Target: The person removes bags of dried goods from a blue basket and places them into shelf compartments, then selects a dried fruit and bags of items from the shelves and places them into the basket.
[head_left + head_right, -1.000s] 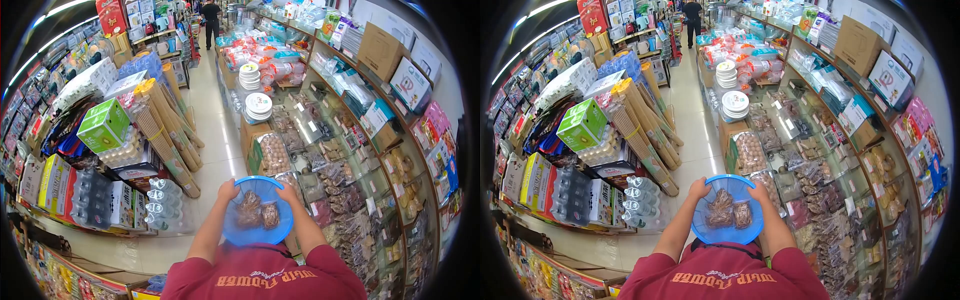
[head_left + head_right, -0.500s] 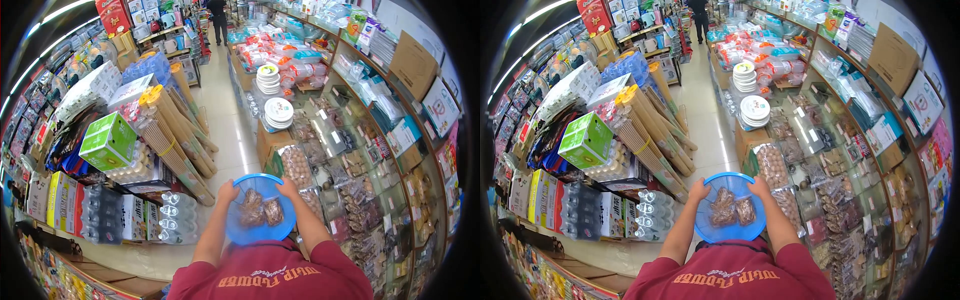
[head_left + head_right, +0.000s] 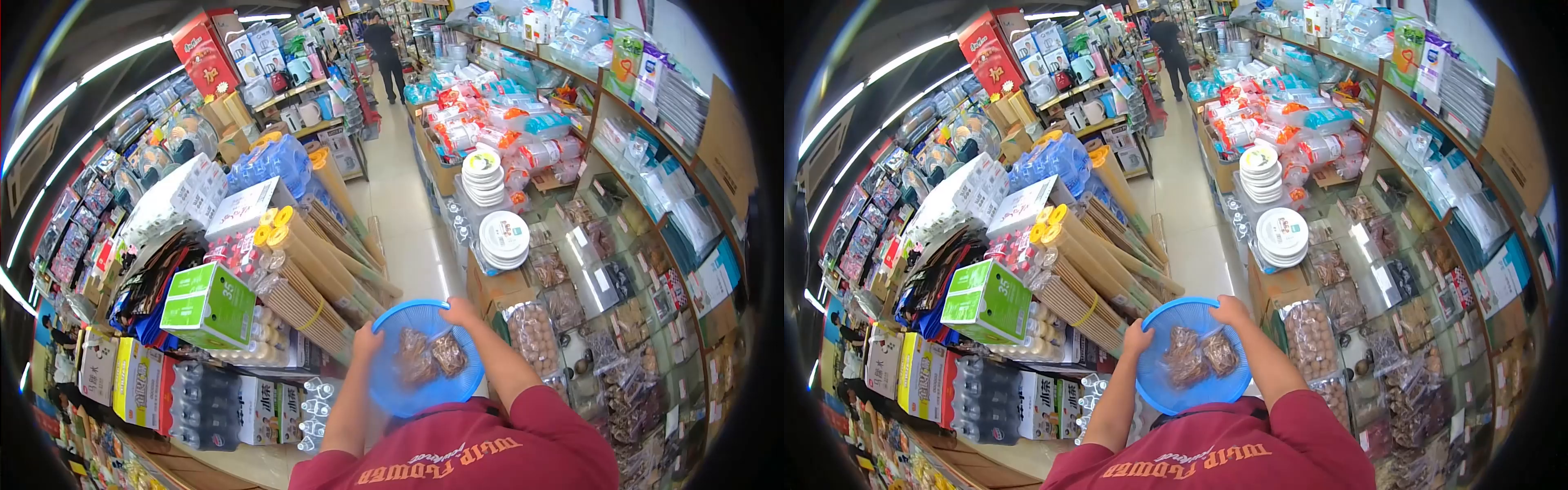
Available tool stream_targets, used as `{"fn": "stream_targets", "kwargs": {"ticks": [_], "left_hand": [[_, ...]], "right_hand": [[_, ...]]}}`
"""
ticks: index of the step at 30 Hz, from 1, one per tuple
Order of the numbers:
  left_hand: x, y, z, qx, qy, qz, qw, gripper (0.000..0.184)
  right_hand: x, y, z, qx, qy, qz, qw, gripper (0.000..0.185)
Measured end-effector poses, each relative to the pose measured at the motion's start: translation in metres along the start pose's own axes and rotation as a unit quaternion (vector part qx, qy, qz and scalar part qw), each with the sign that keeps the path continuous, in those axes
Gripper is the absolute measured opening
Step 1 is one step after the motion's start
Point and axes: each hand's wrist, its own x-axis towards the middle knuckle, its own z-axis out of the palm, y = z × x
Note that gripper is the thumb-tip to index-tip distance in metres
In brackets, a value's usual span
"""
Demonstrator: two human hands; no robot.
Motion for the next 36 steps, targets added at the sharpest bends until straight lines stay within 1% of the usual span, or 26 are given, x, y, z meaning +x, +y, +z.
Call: {"fn": "stream_targets", "kwargs": {"ticks": [2,3,5,7,8,10,13,14,15,17,18,20,23,25,27,29,30,31,33,34,36], "left_hand": [[0.004,-0.002,0.002,0.007,-0.007,-0.022,1.0,0.034],[0.007,0.005,-0.002,0.011,-0.003,-0.029,1.0,0.035],[0.023,0.017,-0.007,0.011,0.004,-0.033,0.999,0.035],[0.048,0.023,-0.007,0.044,-0.056,-0.042,0.997,0.052],[0.057,0.024,-0.003,0.044,-0.062,-0.04,0.996,0.052],[0.078,0.023,0.008,0.027,-0.082,0.008,0.996,0.051],[0.114,0.032,0.032,0.045,-0.132,0.017,0.99,0.049],[0.128,0.034,0.043,0.061,-0.137,0.018,0.989,0.045],[0.141,0.042,0.048,0.063,-0.144,0.028,0.987,0.045],[0.167,0.06,0.055,0.061,-0.133,0.09,0.985,0.041],[0.182,0.07,0.059,0.06,-0.142,0.105,0.982,0.041],[0.21,0.092,0.069,0.075,-0.181,0.134,0.971,0.038],[0.245,0.108,0.103,0.064,-0.22,0.205,0.952,0.038],[0.258,0.122,0.125,0.065,-0.241,0.249,0.936,0.038],[0.263,0.139,0.146,0.063,-0.259,0.288,0.92,0.037],[0.266,0.159,0.163,0.048,-0.293,0.331,0.896,0.036],[0.263,0.168,0.172,0.051,-0.31,0.347,0.884,0.036],[0.258,0.179,0.182,0.039,-0.329,0.36,0.872,0.035],[0.246,0.2,0.2,0.03,-0.367,0.39,0.844,0.034],[0.238,0.213,0.208,0.04,-0.381,0.417,0.824,0.034],[0.219,0.235,0.224,0.051,-0.408,0.457,0.789,0.034]], "right_hand": [[0.015,0.006,0.016,0.014,0.018,0.001,1.0,0.044],[0.014,0.007,0.021,0.016,0.006,0.006,1.0,0.044],[0.029,0.007,0.009,0.026,-0.002,0.016,1.0,0.044],[0.047,0.015,0.008,0.03,0.007,0.023,0.999,0.043],[0.051,0.022,0.011,0.036,0.012,0.031,0.999,0.043],[0.059,0.038,0.015,0.046,0.012,0.046,0.998,0.043],[0.068,0.053,0.009,0.066,0.022,0.077,0.995,0.043],[0.07,0.057,0.006,0.073,0.023,0.093,0.993,0.043],[0.073,0.059,0.0,0.076,0.03,0.104,0.991,0.043],[0.079,0.064,-0.013,0.066,0.053,0.168,0.982,0.044],[0.083,0.068,-0.02,0.068,0.065,0.181,0.979,0.044],[0.088,0.084,-0.024,0.083,0.075,0.203,0.973,0.043],[0.081,0.102,-0.028,0.103,0.11,0.252,0.956,0.044],[0.072,0.109,-0.029,0.102,0.139,0.301,0.938,0.044],[0.059,0.116,-0.035,0.097,0.163,0.344,0.919,0.044],[0.04,0.116,-0.045,0.094,0.147,0.395,0.902,0.046],[0.03,0.123,-0.041,0.08,0.172,0.421,0.887,0.047],[0.017,0.125,-0.042,0.087,0.181,0.442,0.875,0.047],[-0.015,0.129,-0.04,0.143,0.172,0.465,0.857,0.049],[-0.031,0.133,-0.032,0.151,0.183,0.485,0.842,0.049],[-0.06,0.137,-0.015,0.09,0.259,0.528,0.804,0.04]]}}
